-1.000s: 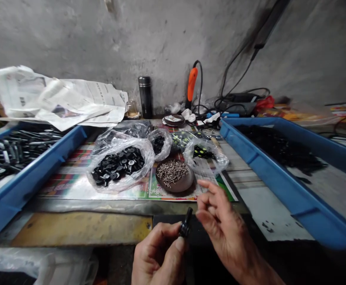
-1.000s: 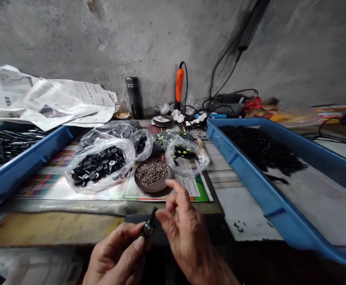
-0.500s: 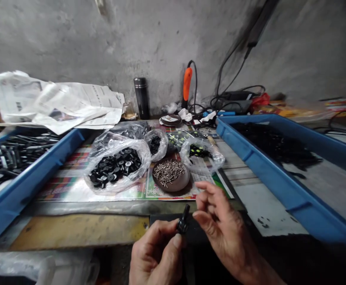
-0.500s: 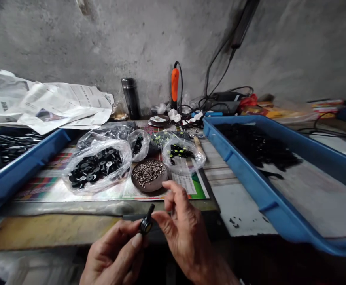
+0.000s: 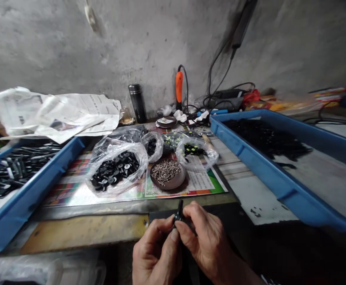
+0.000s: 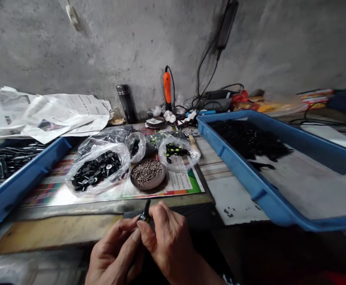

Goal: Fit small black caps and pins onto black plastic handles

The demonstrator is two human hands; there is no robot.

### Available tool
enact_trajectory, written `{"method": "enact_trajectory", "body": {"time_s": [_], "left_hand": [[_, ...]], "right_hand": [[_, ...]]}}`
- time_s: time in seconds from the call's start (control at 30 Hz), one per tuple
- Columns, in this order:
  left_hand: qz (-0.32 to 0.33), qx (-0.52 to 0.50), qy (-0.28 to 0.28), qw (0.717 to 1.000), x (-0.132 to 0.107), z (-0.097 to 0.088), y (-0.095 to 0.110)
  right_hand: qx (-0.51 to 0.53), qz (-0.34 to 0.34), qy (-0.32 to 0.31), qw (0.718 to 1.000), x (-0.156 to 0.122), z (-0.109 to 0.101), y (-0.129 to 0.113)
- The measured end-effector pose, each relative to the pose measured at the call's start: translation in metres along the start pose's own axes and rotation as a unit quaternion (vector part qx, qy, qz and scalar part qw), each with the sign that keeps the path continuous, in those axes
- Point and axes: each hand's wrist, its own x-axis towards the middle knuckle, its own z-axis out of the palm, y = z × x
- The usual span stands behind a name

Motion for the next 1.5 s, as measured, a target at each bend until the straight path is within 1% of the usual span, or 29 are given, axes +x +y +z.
{"method": "enact_trajectory", "body": {"time_s": [0.07, 0.13, 0.3, 0.43, 0.5, 0.6, 0.73, 0.83, 0.97, 1.03, 1.17, 1.23, 1.33, 1.4, 1.5], "left_hand": [[0.013, 0.011, 0.002, 1.0, 0.001, 0.0, -0.002], [0.011, 0.015, 0.002, 1.0, 0.002, -0.001, -0.003], [-0.001, -0.007, -0.026, 1.0, 0.001, -0.002, -0.002], [-0.006, -0.016, -0.014, 1.0, -0.001, -0.001, -0.002], [-0.007, -0.011, -0.012, 1.0, -0.001, 0.0, -0.003], [0.008, -0.002, -0.019, 1.0, -0.002, 0.001, -0.005], [0.027, 0.002, -0.004, 1.0, 0.0, 0.001, -0.007], [0.04, 0.001, 0.001, 0.999, 0.001, 0.0, -0.006], [0.027, -0.019, -0.011, 0.999, 0.0, -0.003, -0.004], [0.023, -0.022, -0.018, 0.999, 0.001, -0.006, -0.004], [0.024, -0.009, -0.059, 0.998, 0.005, -0.01, -0.009], [0.033, -0.01, -0.07, 0.997, 0.006, -0.01, -0.011], [0.055, -0.011, -0.048, 0.997, 0.005, -0.006, -0.012], [0.065, 0.003, -0.03, 0.997, 0.005, -0.003, -0.012], [0.075, 0.02, -0.002, 0.997, 0.006, -0.001, -0.015]], "right_hand": [[0.003, 0.003, -0.01, 1.0, 0.001, 0.002, 0.002], [0.022, 0.008, -0.022, 0.999, 0.002, 0.003, 0.005], [0.056, 0.006, -0.034, 0.998, -0.001, -0.004, 0.007], [0.046, 0.001, -0.034, 0.998, -0.003, -0.007, 0.005], [0.03, -0.001, -0.026, 0.999, -0.005, -0.005, 0.004], [0.013, 0.008, -0.016, 1.0, -0.006, 0.002, 0.003], [0.017, 0.031, -0.01, 0.999, -0.004, 0.009, 0.002], [0.027, 0.042, -0.016, 0.999, -0.002, 0.01, 0.001], [0.042, 0.021, -0.04, 0.998, -0.003, 0.004, 0.001], [0.045, 0.008, -0.042, 0.998, -0.003, 0.001, 0.001], [0.041, -0.002, -0.045, 0.998, -0.003, -0.001, 0.002], [0.027, -0.013, -0.047, 0.998, -0.004, 0.001, 0.003], [0.024, -0.012, -0.043, 0.999, -0.007, 0.005, 0.008], [0.047, 0.01, -0.04, 0.998, -0.011, 0.006, 0.012], [0.102, 0.061, -0.044, 0.992, -0.019, 0.007, 0.019]]}}
